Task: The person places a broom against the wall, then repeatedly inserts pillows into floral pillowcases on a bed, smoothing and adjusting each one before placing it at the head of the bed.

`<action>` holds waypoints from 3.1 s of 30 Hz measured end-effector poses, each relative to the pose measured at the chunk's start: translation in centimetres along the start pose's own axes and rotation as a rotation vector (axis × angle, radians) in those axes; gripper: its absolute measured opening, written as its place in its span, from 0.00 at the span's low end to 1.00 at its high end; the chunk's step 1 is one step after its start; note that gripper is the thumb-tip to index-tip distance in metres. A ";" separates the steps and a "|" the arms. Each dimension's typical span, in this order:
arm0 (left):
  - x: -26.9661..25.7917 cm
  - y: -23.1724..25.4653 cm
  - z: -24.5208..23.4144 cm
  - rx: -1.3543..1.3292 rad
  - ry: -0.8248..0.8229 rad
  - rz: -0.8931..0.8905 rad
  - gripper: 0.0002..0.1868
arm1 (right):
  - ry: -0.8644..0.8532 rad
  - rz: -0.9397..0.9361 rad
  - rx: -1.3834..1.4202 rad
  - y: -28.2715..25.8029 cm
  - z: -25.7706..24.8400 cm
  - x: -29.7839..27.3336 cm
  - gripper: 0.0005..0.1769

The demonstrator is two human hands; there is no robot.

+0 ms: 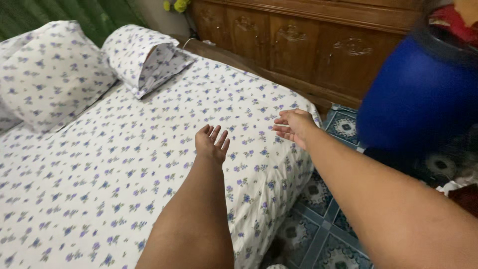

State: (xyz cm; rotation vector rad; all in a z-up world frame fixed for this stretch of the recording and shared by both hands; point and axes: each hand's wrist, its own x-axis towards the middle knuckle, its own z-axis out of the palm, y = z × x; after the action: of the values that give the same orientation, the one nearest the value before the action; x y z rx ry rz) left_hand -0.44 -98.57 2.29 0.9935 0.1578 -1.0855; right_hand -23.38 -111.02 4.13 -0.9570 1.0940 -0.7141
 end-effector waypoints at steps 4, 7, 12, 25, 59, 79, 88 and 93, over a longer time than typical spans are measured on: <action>5.5 -2.7 4.8 0.012 -0.017 -0.034 0.29 | 0.045 0.005 0.014 -1.4 -3.9 6.0 0.16; 10.5 -4.4 9.6 0.005 -0.032 -0.068 0.29 | 0.051 -0.011 0.043 -3.8 -6.3 11.3 0.15; 18.0 -4.6 18.0 -0.025 -0.089 -0.107 0.30 | 0.082 0.015 0.026 -10.8 -7.8 20.2 0.13; 28.2 -1.7 26.3 -0.150 -0.047 -0.032 0.29 | 0.004 -0.003 -0.017 -18.9 -5.6 35.0 0.14; 41.6 -2.9 44.4 -0.540 0.507 0.425 0.26 | -0.700 0.219 -0.212 -33.4 -2.4 70.0 0.09; 54.7 3.5 35.9 -0.787 0.726 0.556 0.27 | -0.902 0.236 -0.511 -30.2 20.1 84.9 0.11; 63.0 15.0 32.7 -0.855 0.759 0.587 0.26 | -0.946 0.176 -0.706 -29.4 37.5 93.0 0.08; 67.1 18.9 32.4 -0.872 0.765 0.604 0.27 | -0.968 0.144 -0.791 -27.5 43.0 98.2 0.11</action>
State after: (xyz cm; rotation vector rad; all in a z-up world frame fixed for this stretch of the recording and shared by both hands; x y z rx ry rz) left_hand 37.16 -165.31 -4.77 0.5327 0.8187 0.0108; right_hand 47.94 -195.23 -3.84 -1.6236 0.5245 0.3715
